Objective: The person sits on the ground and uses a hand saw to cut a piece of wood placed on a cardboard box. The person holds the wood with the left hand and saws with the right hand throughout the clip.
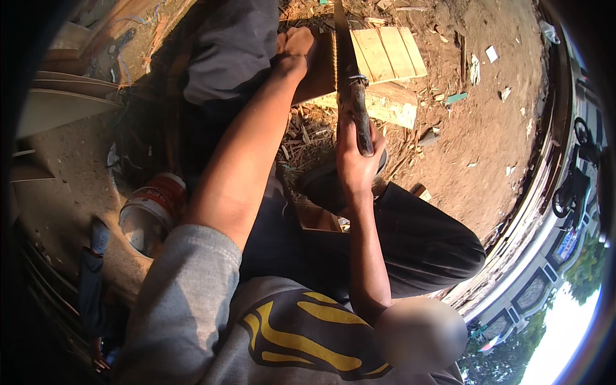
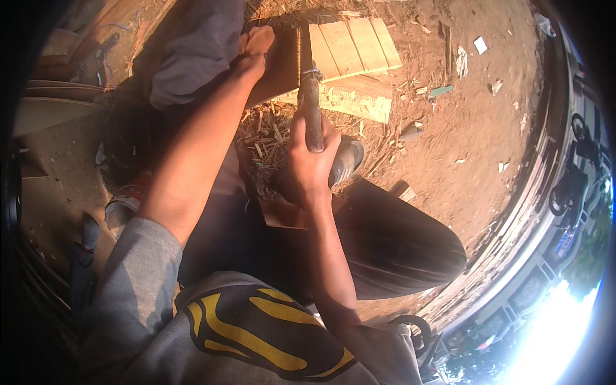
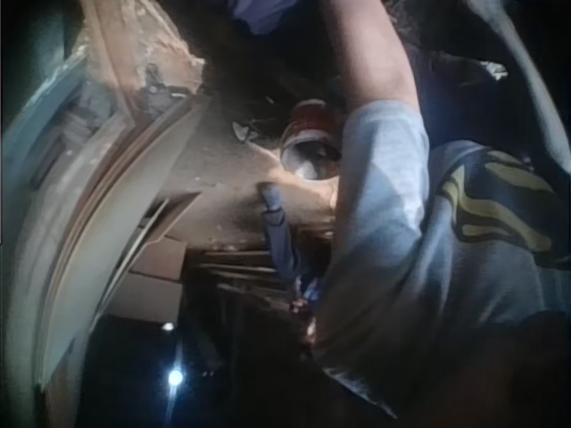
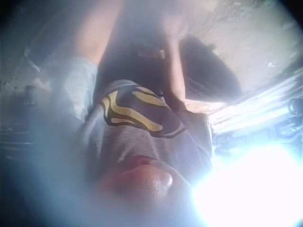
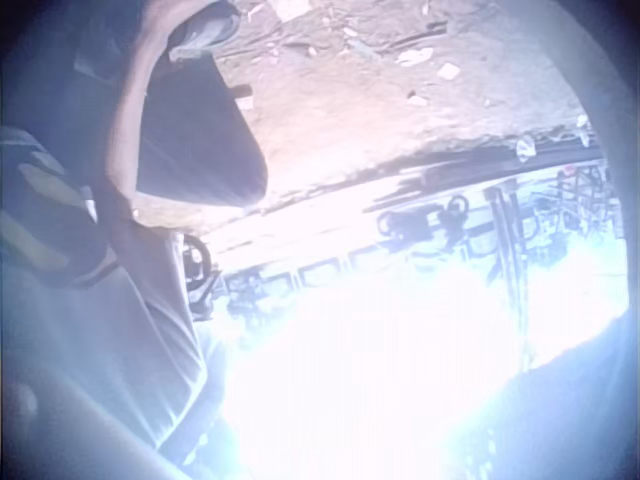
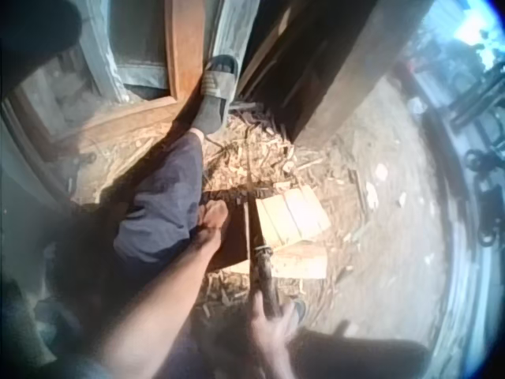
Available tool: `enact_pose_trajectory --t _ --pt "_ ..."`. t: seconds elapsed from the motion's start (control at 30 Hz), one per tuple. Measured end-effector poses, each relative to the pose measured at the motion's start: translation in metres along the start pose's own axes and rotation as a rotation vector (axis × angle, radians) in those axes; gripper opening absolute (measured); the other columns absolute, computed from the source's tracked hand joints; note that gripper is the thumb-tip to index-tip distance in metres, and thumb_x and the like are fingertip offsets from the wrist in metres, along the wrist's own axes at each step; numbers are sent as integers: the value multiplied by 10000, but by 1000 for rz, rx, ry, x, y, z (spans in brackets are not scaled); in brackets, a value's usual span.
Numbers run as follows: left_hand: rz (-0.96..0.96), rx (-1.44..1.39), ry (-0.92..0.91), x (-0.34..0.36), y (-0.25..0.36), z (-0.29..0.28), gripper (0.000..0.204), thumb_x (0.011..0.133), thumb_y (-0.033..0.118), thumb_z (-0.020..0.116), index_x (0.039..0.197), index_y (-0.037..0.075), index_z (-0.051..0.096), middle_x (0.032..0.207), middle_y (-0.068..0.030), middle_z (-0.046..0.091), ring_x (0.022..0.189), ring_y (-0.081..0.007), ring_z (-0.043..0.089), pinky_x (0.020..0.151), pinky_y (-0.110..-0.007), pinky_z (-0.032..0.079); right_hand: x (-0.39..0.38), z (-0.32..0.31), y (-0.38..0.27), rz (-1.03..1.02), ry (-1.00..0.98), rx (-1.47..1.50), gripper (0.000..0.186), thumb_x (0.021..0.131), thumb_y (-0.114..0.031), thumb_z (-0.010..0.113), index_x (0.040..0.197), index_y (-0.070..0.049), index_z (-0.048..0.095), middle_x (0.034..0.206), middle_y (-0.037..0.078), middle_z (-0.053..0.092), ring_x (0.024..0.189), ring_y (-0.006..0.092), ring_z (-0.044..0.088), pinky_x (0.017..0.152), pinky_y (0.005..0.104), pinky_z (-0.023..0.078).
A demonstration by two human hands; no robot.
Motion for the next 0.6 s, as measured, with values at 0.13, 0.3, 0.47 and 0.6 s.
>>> enact_pose_trajectory --t 0.13,0.3,0.47,0.6 --pt "101 -18 -108 46 90 13 290 574 216 521 408 175 287 395 61 211 376 -67 261 463 -207 304 2 18 5 -54 -26 -36 174 833 -96 546 699 7 499 567 1 438 519 59 377 468 252 331" --pt "149 -331 69 -2 -13 6 194 749 261 517 599 175 429 408 46 262 334 -80 263 379 -223 210 -85 -26 7 -82 12 -213 216 845 -113 555 669 -5 489 553 -31 420 510 38 363 467 235 294" --pt "255 -224 31 -6 -27 4 50 795 195 477 799 146 486 445 31 310 325 -95 240 349 -257 187 -19 -4 -2 -83 -6 -185 167 844 -113 539 732 10 522 590 3 467 545 62 409 501 247 358" --pt "0 -65 24 28 52 7 235 641 51 500 577 164 304 510 21 282 366 -115 230 360 -266 202 11 17 -13 -103 60 -67 176 848 -102 534 712 3 494 601 -2 459 542 52 393 483 247 333"
Point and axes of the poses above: each hand's wrist, its own x-axis towards the middle knuckle, its own z-axis out of the palm, y = z × x, the point moved 2 cm from there along x, towards the middle knuckle
